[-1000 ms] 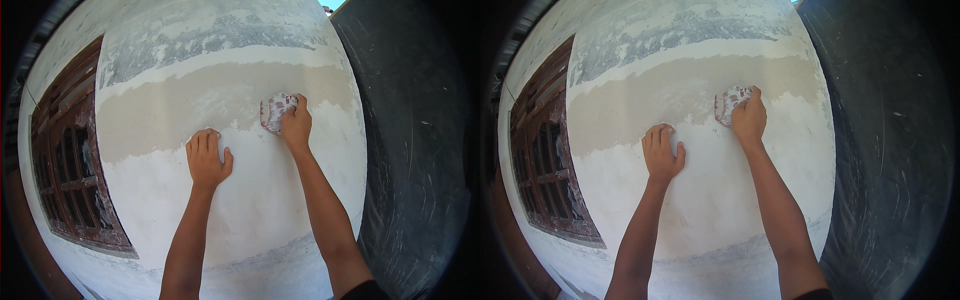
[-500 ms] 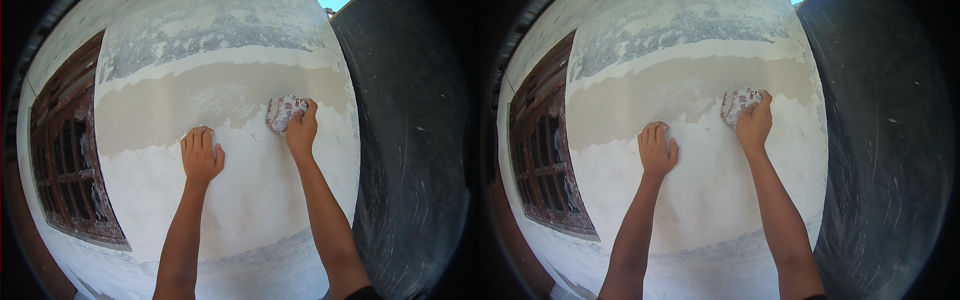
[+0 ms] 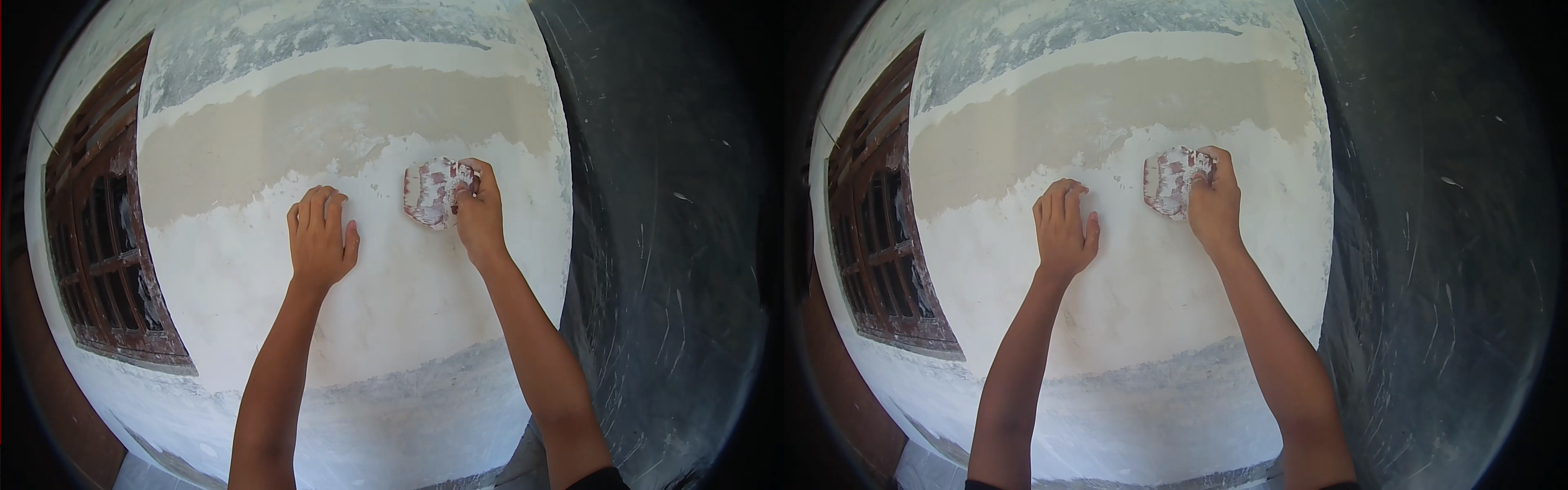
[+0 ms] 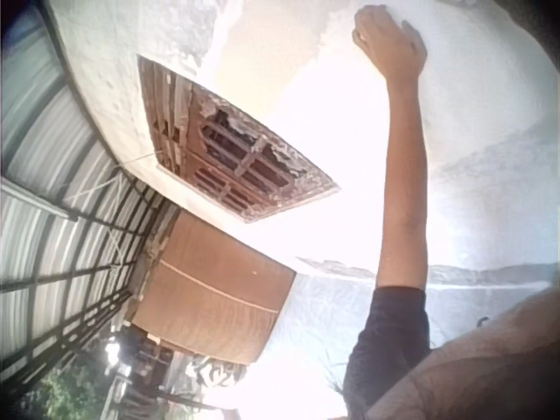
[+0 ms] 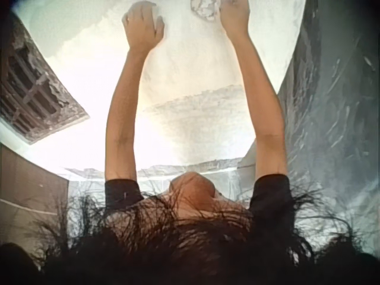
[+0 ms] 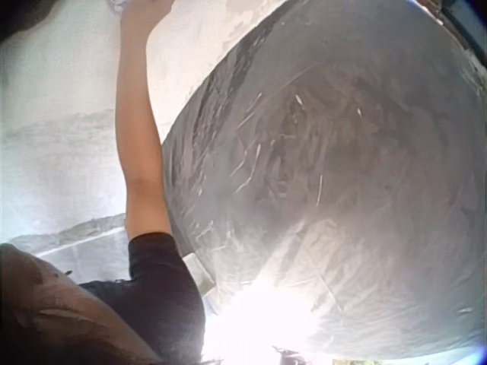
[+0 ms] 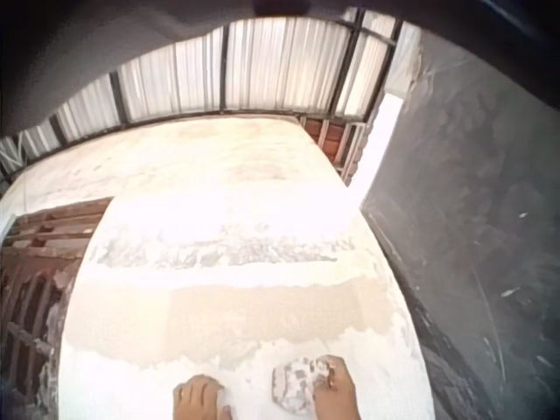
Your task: The person patches a hole in an exterior wall by applying filler material from a tray to the wall with a putty knife.
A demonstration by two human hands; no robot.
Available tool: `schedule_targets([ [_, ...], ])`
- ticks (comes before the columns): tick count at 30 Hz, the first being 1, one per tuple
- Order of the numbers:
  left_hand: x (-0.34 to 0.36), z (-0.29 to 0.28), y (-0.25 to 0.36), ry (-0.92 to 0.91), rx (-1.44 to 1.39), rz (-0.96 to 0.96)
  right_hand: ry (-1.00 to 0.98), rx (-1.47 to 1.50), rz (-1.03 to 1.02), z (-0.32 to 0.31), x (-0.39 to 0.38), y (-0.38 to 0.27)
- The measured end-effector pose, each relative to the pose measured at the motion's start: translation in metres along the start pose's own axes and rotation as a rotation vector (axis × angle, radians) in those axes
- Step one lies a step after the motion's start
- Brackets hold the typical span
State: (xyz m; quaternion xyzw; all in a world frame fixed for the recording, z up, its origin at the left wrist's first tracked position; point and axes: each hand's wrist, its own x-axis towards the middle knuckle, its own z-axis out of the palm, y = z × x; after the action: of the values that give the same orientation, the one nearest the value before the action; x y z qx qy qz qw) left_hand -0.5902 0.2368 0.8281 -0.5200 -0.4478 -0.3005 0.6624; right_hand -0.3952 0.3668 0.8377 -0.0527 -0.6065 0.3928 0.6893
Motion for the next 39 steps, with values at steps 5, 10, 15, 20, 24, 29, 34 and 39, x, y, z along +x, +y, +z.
schedule_targets([
  [5, 0.002, -0.007, 0.048, -0.091, -0.121, 0.056, -0.027, -0.045, 0.003, -0.021, -0.012, 0.009],
  [10, -0.009, -0.007, 0.093, -0.071, -0.228, -0.017, -0.048, 0.053, 0.101, -0.040, -0.027, 0.012],
  [15, -0.018, -0.023, 0.132, -0.058, -0.374, -0.189, -0.038, 0.137, 0.190, -0.057, -0.052, -0.001],
  [20, -0.042, -0.029, 0.155, -0.096, -0.465, -0.345, 0.001, 0.128, 0.291, -0.075, -0.077, 0.003],
  [24, -0.062, -0.045, 0.170, -0.112, -0.535, -0.431, -0.003, 0.077, 0.323, -0.095, -0.104, -0.007],
  [29, -0.085, -0.077, 0.202, -0.130, -0.617, -0.518, 0.021, 0.046, 0.343, -0.112, -0.147, -0.027],
  [34, -0.111, -0.114, 0.230, -0.190, -0.691, -0.622, 0.081, 0.136, 0.480, -0.127, -0.197, -0.034],
  [39, -0.133, -0.139, 0.261, -0.240, -0.738, -0.714, 0.113, 0.101, 0.548, -0.151, -0.242, -0.036],
])
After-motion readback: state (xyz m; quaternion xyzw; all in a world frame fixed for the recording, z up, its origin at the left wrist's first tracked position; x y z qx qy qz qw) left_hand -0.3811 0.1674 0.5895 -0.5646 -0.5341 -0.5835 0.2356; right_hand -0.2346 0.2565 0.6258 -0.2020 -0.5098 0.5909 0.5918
